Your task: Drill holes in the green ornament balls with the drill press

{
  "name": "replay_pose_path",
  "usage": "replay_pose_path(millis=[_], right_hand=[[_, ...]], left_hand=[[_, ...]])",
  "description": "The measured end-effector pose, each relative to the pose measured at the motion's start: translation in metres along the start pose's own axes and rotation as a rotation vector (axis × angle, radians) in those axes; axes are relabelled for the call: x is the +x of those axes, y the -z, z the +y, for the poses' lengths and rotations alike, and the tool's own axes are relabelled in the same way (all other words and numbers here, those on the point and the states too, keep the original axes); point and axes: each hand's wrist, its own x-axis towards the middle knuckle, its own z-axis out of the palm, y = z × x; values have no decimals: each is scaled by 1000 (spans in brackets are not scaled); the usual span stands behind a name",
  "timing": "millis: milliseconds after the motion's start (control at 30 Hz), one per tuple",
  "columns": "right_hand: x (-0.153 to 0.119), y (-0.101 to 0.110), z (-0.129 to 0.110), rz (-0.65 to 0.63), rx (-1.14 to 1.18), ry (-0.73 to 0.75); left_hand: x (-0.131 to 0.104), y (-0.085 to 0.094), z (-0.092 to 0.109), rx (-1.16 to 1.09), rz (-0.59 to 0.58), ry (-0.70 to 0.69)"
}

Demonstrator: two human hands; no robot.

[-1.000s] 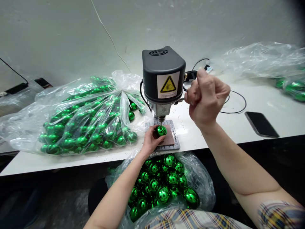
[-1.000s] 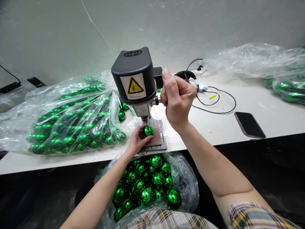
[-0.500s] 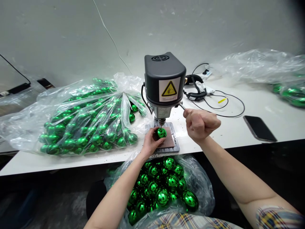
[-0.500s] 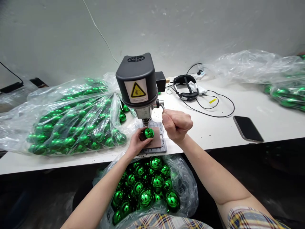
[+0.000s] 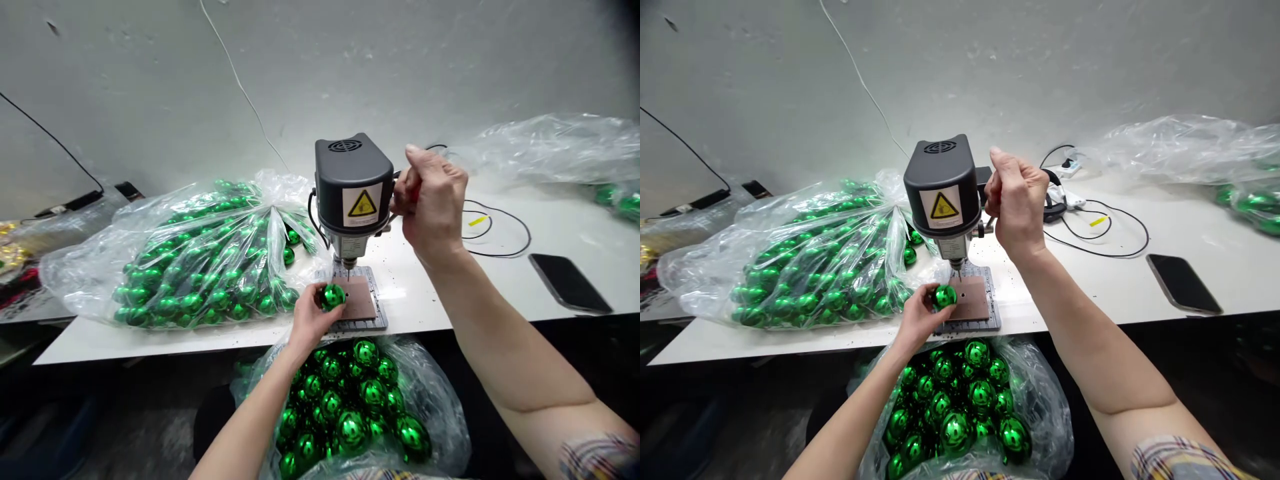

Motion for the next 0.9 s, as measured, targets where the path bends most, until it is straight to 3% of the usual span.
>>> replay_pose_path(millis=[100, 133, 200, 300, 400, 467, 567, 633, 700, 800, 900], right_hand=[[8, 6, 10, -58, -8, 39], [9, 8, 13, -76, -15, 64], [9, 11, 17, -102, -24, 104], [9, 13, 19, -116, -34, 143], [8, 10, 18, -96, -40, 155], [6, 8, 16, -71, -38, 144], [5, 7, 14, -48, -30, 115], [5, 7, 13, -62, -33, 100], [4, 6, 12, -69, -40, 91], [3, 2, 7, -27, -45, 84], [0, -3, 1, 30, -10, 58]], left_hand=[[-14, 45, 17, 243, -304, -123], [-9, 57, 21, 299, -323, -152], [18, 68, 26, 402, -237, -172], [86, 60, 19, 622, -57, -154], [143, 44, 0, 765, -29, 28], [161, 40, -11, 767, -19, 64], [165, 45, -20, 753, 0, 55], [158, 52, -18, 554, 33, 44], [144, 60, -11, 110, 29, 79], [114, 67, 1, -548, -136, 241], [80, 62, 10, -762, -287, 373]])
